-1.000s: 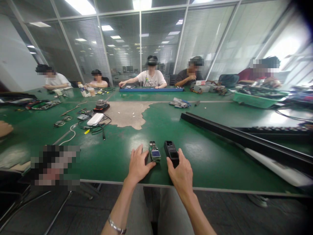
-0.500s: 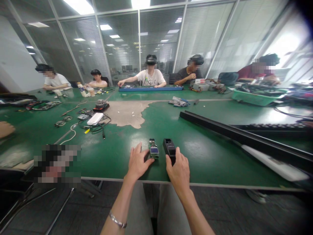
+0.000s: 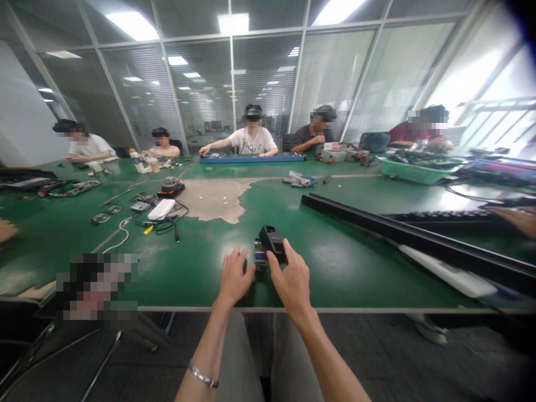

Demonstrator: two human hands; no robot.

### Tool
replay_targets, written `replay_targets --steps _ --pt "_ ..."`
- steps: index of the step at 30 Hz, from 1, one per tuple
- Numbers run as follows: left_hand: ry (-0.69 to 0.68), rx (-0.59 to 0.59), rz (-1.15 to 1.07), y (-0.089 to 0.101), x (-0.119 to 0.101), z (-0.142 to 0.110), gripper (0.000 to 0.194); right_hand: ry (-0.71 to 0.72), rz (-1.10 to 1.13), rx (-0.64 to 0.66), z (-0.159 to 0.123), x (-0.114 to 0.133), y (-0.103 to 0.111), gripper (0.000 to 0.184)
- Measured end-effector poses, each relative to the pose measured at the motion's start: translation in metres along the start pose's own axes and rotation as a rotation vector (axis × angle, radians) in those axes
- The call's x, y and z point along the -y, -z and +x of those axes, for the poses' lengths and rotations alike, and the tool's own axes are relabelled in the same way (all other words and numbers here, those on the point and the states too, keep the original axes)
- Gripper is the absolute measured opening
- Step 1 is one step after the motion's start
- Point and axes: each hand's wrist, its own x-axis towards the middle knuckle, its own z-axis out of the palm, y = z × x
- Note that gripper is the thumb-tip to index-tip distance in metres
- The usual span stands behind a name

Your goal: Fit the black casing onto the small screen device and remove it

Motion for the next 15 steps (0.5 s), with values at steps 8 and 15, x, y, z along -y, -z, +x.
replay_targets --steps 8,15 --pt "0.006 0.01 -0.001 0.003 -0.002 0.0 0.046 0.038 -0.137 0.084 -0.004 0.02 -0.015 0.057" --pt "-0.028 0.121 0.07 0.013 -0.011 0.0 0.045 0.016 -0.205 0.093 -0.002 0.025 -0.011 0.055"
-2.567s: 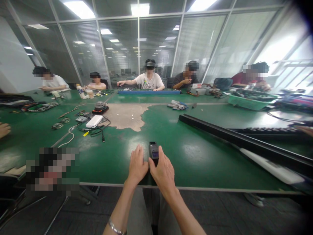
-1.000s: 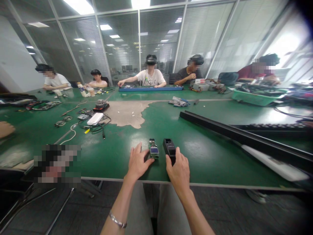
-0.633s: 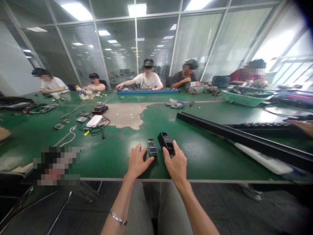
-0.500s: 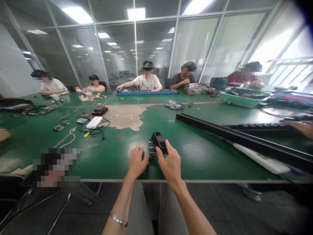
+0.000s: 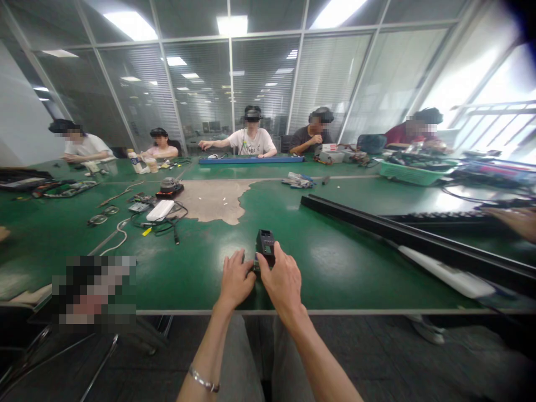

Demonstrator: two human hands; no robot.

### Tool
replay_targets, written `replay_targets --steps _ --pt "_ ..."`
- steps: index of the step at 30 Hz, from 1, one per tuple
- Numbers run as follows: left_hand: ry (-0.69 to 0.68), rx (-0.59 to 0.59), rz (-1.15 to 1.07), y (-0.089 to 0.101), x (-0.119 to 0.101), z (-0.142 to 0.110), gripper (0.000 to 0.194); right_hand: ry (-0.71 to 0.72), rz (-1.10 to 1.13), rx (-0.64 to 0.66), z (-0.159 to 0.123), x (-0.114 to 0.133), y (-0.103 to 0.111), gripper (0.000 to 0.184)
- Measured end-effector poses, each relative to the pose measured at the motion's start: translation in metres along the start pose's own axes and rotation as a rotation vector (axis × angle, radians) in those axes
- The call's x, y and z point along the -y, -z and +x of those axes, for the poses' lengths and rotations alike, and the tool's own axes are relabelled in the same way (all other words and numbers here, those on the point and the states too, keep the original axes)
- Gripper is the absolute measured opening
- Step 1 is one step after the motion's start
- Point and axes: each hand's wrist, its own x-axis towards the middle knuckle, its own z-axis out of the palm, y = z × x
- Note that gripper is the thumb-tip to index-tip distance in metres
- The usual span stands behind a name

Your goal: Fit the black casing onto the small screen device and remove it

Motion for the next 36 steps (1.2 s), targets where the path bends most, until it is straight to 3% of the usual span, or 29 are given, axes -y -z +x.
replay_targets --steps 9,14,21,36 --pt "-0.019 0.001 -0.01 0.0 0.0 0.0 0.049 0.005 -0.016 0.038 0.001 0.0 0.002 0.054" --pt "0.024 -0.048 -0.03 -0.006 0.003 0.001 0.058 0.026 -0.003 0.055 0.001 -0.003 0.003 0.054" --pt "0.006 -0.102 -0.052 -0.01 0.007 0.002 0.055 0.041 0.025 0.088 0.006 -0.011 -0.002 0.051" --pt "-0.022 -0.074 -0.003 -0.006 0.0 0.0 0.055 0.065 0.117 0.093 -0.024 -0.036 -0.02 0.059"
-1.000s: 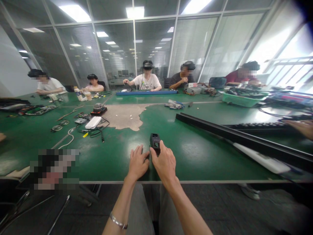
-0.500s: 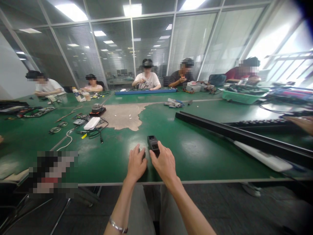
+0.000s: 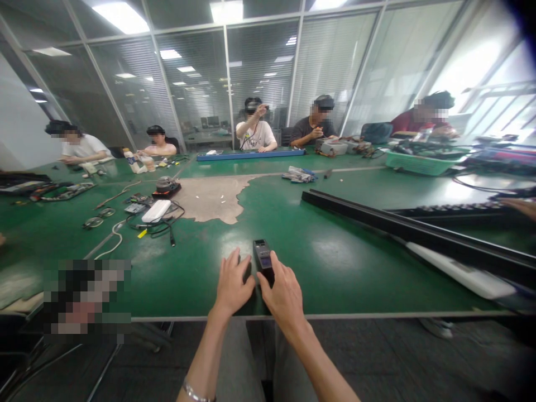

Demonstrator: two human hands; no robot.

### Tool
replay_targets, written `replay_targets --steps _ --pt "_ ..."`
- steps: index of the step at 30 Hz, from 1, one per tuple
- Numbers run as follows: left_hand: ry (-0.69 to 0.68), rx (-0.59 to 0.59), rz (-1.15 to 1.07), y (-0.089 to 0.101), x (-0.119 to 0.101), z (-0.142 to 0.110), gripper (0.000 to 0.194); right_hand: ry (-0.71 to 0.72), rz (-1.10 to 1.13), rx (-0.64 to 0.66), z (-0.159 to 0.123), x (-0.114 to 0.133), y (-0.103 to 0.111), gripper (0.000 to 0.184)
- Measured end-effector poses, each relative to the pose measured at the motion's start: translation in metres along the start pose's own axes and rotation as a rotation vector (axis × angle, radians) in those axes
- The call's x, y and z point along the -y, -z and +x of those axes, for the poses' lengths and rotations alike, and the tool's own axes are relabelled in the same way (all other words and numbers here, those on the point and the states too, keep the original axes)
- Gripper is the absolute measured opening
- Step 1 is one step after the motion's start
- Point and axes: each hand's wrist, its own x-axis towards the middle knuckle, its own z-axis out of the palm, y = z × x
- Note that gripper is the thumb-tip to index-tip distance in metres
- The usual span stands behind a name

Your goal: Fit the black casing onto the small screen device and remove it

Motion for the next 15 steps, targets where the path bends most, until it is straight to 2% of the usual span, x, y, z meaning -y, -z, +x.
replay_targets --steps 4,15 --pt "0.008 0.011 0.03 -0.001 -0.001 -0.001 0.059 0.01 0.0 0.001 0.001 -0.002 -0.004 0.061" --pt "0.012 0.068 0.129 0.0 -0.005 0.001 0.053 0.012 0.013 -0.062 0.012 0.004 -0.016 0.058"
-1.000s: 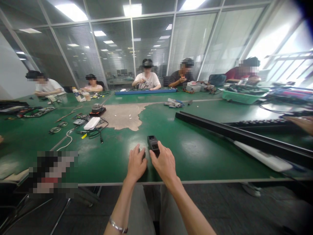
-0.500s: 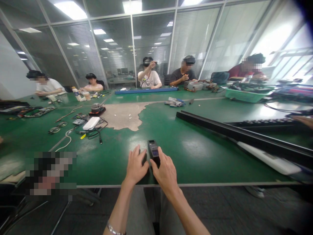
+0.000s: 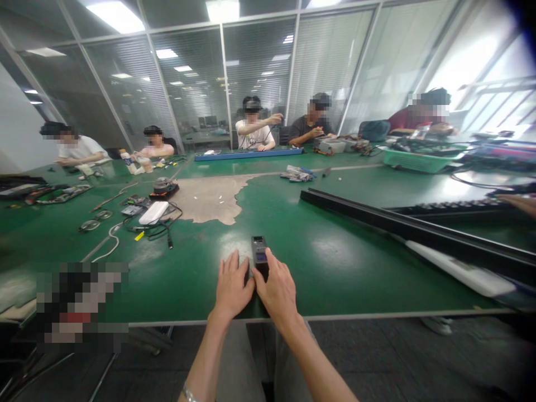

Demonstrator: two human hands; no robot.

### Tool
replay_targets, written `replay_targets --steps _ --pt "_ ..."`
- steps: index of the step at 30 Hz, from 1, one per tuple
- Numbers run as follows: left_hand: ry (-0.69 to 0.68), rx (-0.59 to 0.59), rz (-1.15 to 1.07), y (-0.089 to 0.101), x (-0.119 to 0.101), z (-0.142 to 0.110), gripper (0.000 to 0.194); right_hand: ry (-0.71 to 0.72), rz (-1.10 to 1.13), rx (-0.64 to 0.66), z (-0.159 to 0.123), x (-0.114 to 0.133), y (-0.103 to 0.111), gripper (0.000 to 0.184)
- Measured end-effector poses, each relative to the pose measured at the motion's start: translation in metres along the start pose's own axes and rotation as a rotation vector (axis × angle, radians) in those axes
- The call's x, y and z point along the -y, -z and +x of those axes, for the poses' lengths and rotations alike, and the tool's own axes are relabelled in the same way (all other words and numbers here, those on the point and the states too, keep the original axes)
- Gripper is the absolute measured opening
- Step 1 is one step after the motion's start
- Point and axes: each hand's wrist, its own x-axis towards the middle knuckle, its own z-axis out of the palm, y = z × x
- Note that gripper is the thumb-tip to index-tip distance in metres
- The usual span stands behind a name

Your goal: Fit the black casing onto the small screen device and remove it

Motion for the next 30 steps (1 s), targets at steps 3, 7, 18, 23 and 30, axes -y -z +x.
replay_targets --steps 3,7,18,23,30 --pt "0.0 0.002 -0.001 -0.001 0.002 0.0 0.054 -0.041 -0.025 -0.005 0.002 0.003 0.002 0.073" --pt "-0.008 -0.003 -0.006 -0.001 0.003 -0.001 0.054 -0.11 -0.058 0.022 0.009 0.011 0.007 0.077" --pt "-0.013 -0.022 0.025 -0.002 0.001 -0.002 0.056 -0.176 0.034 -0.147 0.026 -0.013 0.042 0.073" --pt "-0.017 -0.037 0.039 0.0 -0.003 -0.002 0.065 -0.216 -0.069 -0.085 0.016 -0.05 0.036 0.068" --pt "0.001 -0.027 0.062 0.001 -0.008 -0.001 0.065 -0.186 -0.118 -0.044 0.006 -0.057 0.028 0.061"
